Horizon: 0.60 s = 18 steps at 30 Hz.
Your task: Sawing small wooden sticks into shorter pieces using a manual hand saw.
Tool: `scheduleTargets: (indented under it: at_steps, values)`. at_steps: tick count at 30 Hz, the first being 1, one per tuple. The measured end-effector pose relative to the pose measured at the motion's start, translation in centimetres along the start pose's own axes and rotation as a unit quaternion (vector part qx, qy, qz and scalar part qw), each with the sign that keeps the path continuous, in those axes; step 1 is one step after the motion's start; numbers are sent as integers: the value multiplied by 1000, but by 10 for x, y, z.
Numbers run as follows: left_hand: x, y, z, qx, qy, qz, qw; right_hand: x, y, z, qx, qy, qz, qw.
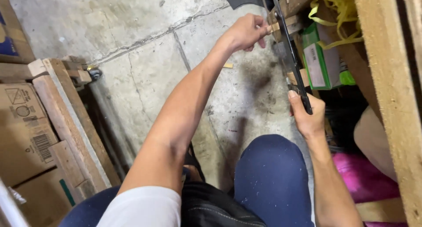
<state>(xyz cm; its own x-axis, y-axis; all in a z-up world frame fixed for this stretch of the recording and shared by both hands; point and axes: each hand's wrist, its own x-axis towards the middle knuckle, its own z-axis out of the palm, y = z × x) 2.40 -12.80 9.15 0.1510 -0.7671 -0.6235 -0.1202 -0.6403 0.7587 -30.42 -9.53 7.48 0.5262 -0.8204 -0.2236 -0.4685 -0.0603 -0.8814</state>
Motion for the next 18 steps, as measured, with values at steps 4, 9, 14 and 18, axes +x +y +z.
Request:
scheduleTargets:
  at_steps: [4, 9, 14, 18]
  values:
    - [-8, -22, 13, 232, 89, 57, 967, -4, -4, 4, 125, -7, -20, 992]
    - [23, -66, 32, 453, 205, 211, 842, -6, -56, -2, 52, 15, 41, 998]
    - [29, -66, 26, 440, 215, 222, 844, -37, -44, -27, -24, -7, -10, 1000]
    - [33, -71, 24, 416, 187, 194, 868, -101, -40, -61, -61, -30, 0, 998]
